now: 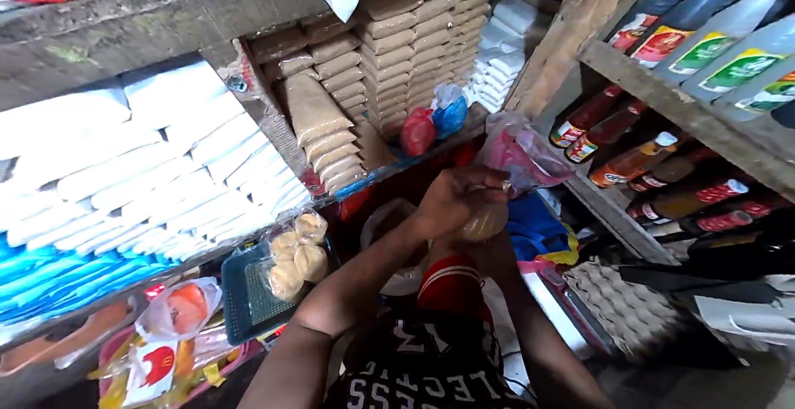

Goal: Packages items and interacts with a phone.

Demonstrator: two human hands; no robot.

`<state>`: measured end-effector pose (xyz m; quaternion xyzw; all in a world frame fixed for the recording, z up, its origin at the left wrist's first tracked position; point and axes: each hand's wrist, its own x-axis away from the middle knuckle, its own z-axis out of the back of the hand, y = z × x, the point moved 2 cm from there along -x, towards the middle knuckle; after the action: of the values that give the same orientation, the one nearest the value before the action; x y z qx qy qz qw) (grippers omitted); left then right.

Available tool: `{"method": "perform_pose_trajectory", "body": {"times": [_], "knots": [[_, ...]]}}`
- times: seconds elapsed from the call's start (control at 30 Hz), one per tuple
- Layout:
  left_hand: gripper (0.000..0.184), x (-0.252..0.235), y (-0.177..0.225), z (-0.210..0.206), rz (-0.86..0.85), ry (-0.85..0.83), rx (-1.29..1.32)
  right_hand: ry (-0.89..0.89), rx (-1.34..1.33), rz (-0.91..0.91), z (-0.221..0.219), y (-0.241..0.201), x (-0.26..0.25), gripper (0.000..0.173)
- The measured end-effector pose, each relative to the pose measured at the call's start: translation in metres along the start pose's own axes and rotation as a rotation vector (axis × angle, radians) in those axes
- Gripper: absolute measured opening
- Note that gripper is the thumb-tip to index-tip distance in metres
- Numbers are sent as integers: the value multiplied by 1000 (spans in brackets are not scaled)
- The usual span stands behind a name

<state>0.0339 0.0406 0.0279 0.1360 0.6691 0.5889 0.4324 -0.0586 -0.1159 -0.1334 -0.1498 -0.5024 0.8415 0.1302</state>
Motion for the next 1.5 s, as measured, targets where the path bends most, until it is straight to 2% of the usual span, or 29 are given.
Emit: {"method": "perform_pose_trajectory", "body": {"times": [0.1,0.17,0.2,0.27,0.3,0.33,0.43,0.6,0.8,0.87,1.0,1.17,1.27,1.3,1.37,1.5], "knots": [[8,-10,24,17,-52,32,-42,-50,6,-21,4,-34,-11,103],[22,-10,32,37,-85,65,-142,-88,-111,-17,-3,-55,-15,86],[40,-3,34,49,-63,62,-236,-99,-224,-23,-8,-60,-17,78],[90,30,29,69,109,16,-426,-118,-469,-78,-18,-70,-19,71],[103,46,19,77,213,-6,-434,-136,-568,-77,-21,-78,-20,67],[104,57,5,82,288,-13,-400,-158,-626,-75,-22,-87,-21,63],[80,78,-23,89,372,61,-251,-239,-701,-95,-26,-107,-26,59],[62,88,-23,85,343,201,-118,-358,-656,-68,-22,-119,-33,63],[43,89,-23,78,317,315,-51,-264,-666,-14,-21,-136,-35,51],[42,89,-22,76,292,326,-22,-302,-612,18,-15,-140,-38,54],[45,87,-22,74,249,326,-1,-446,-545,40,-3,-150,-40,75],[41,82,-16,75,289,241,-18,-285,-608,25,-3,-153,-37,60],[61,80,-8,78,321,135,-22,-260,-621,-39,-5,-151,-36,57],[65,80,-8,78,303,137,-32,-264,-632,-46,-6,-150,-35,55],[59,80,-9,77,260,198,-61,-299,-621,-21,-6,-150,-34,54],[47,83,-13,72,232,322,-68,-408,-572,30,-3,-155,-36,66]]}}
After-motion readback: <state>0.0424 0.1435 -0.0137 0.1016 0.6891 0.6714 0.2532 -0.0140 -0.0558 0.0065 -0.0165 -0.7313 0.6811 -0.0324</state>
